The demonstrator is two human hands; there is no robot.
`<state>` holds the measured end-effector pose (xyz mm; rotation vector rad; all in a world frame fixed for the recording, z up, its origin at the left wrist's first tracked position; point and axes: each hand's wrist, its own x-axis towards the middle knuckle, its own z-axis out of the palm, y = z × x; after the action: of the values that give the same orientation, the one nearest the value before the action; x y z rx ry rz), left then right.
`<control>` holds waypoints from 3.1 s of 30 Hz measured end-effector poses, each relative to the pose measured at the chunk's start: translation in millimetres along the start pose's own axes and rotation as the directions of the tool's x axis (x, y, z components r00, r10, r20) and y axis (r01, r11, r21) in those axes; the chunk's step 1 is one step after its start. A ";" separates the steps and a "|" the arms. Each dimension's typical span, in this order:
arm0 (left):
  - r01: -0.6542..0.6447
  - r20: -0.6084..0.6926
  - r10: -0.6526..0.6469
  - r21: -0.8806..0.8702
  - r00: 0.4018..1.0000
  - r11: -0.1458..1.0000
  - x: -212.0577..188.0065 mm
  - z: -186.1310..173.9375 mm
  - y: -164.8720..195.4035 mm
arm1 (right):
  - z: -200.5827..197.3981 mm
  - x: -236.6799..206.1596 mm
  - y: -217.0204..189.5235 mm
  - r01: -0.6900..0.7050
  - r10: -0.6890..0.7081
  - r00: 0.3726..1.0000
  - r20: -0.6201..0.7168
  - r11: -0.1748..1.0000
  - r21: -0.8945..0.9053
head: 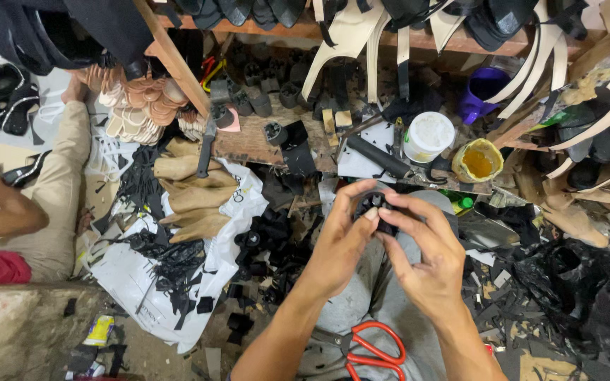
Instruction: The person sits on the floor and repeatedly wraps a black rubber strip around a cylindrical shoe heel, trims the excess with red-handled scissors, and checks the fit. The person repeats this process for multiple heels, discarding the trimmed pieces.
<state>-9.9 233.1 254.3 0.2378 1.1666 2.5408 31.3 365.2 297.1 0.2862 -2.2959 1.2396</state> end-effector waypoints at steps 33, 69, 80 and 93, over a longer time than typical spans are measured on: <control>0.591 -0.729 0.321 0.680 0.604 0.434 -89.5 -346.9 -61.3 | -18.7 -60.8 89.3 -0.500 0.483 0.861 0.160 0.745 0.441; -0.235 0.103 0.230 0.700 0.968 0.675 34.9 -90.9 -33.4 | 29.8 -102.3 93.8 -0.790 0.666 0.606 0.435 0.566 0.233; -0.202 0.209 0.070 0.717 0.975 0.667 -15.3 -50.7 22.6 | 23.4 -61.3 81.9 -0.660 0.532 0.533 0.658 -0.226 0.717; 0.052 -0.211 -0.009 0.199 0.977 0.979 8.0 -131.0 -27.9 | 29.7 -54.1 105.3 -0.653 0.630 0.757 0.172 0.725 0.219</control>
<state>-48.4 160.8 148.1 -0.0012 1.5001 2.4660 23.9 396.7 179.4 -0.4352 -2.3778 1.9155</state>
